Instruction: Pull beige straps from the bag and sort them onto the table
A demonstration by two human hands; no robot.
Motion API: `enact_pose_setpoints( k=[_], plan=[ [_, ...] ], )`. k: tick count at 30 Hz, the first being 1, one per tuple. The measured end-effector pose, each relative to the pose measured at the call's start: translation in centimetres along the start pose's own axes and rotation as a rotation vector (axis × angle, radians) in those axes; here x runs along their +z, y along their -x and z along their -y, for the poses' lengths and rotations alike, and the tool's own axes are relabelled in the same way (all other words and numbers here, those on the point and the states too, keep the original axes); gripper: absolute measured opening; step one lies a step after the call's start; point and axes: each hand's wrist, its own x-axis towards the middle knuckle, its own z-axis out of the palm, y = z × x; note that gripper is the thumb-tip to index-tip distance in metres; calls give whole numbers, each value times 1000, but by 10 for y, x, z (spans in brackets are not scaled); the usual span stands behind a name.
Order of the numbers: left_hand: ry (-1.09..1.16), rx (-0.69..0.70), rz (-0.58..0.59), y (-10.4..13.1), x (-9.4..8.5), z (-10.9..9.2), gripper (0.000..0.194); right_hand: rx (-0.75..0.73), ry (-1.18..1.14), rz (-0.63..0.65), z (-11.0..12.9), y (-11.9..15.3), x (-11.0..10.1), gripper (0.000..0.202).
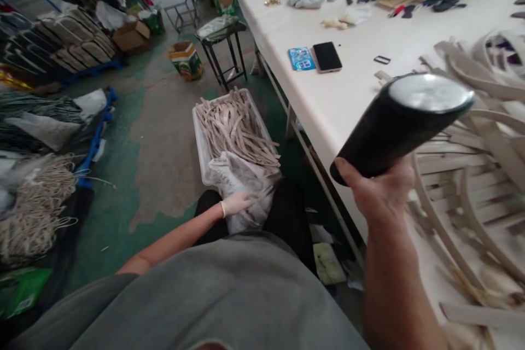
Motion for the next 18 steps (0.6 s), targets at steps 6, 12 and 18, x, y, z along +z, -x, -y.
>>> enact_pose_setpoints(
  k=[6, 12, 18],
  plan=[
    [-304, 571, 147, 48, -9, -105, 32, 25, 91, 161, -2, 63, -12, 61],
    [-341, 440, 535, 51, 33, -90, 31, -31, 83, 259, -23, 93, -19, 56],
    [-736, 82, 228, 11, 16, -4, 18, -31, 96, 382, -31, 111, -14, 55]
  ],
)
